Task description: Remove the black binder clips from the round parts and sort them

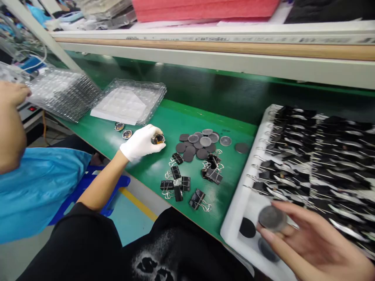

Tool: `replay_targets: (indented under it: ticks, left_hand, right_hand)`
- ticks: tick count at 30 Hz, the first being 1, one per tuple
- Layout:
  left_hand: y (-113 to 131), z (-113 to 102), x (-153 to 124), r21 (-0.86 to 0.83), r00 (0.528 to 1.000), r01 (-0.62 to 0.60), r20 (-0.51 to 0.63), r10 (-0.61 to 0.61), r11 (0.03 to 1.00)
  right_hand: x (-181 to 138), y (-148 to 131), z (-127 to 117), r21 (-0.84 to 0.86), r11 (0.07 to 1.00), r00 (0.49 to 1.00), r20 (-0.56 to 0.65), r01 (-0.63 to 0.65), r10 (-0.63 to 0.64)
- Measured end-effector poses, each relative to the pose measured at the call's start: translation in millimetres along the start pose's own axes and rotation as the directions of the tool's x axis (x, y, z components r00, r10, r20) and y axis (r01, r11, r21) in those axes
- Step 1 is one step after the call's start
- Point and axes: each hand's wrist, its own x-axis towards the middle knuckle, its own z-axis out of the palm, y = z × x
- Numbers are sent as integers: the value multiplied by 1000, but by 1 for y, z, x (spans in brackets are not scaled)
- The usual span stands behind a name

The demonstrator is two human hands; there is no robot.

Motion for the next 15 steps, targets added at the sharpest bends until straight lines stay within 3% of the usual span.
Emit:
replay_targets:
  ticks: [3, 5, 6, 8, 10, 12, 15]
  left_hand:
    - [54, -6, 16, -298, 993, -111, -64, 96, 948]
    - [95, -8, 24, -402, 960, -279, -112, 255, 872]
    - [115, -8, 28, -392, 914, -406, -159, 374, 825]
    - [149, -7, 35, -275, 761, -649, -238, 604, 709]
    - [173, -4, 42, -136, 618, -785, -238, 749, 605]
    - [187, -1, 49, -60, 543, -837, -209, 813, 544]
    - [195, 4, 57, -54, 488, -872, -188, 852, 487]
  right_hand:
    - [14, -28, 24, 259, 960, 993, 81, -104, 86]
    - [22, -38, 30, 353, 925, 989, 97, -136, 109]
    - [25, -39, 31, 378, 917, 991, 87, -130, 105]
    - [29, -40, 30, 380, 920, 996, 53, -90, 75]
    - [32, -37, 26, 333, 942, 1000, 13, -30, 27]
    - [34, -35, 21, 261, 965, 999, -35, 26, -18]
    - [39, -34, 13, 218, 976, 999, -30, 18, -12]
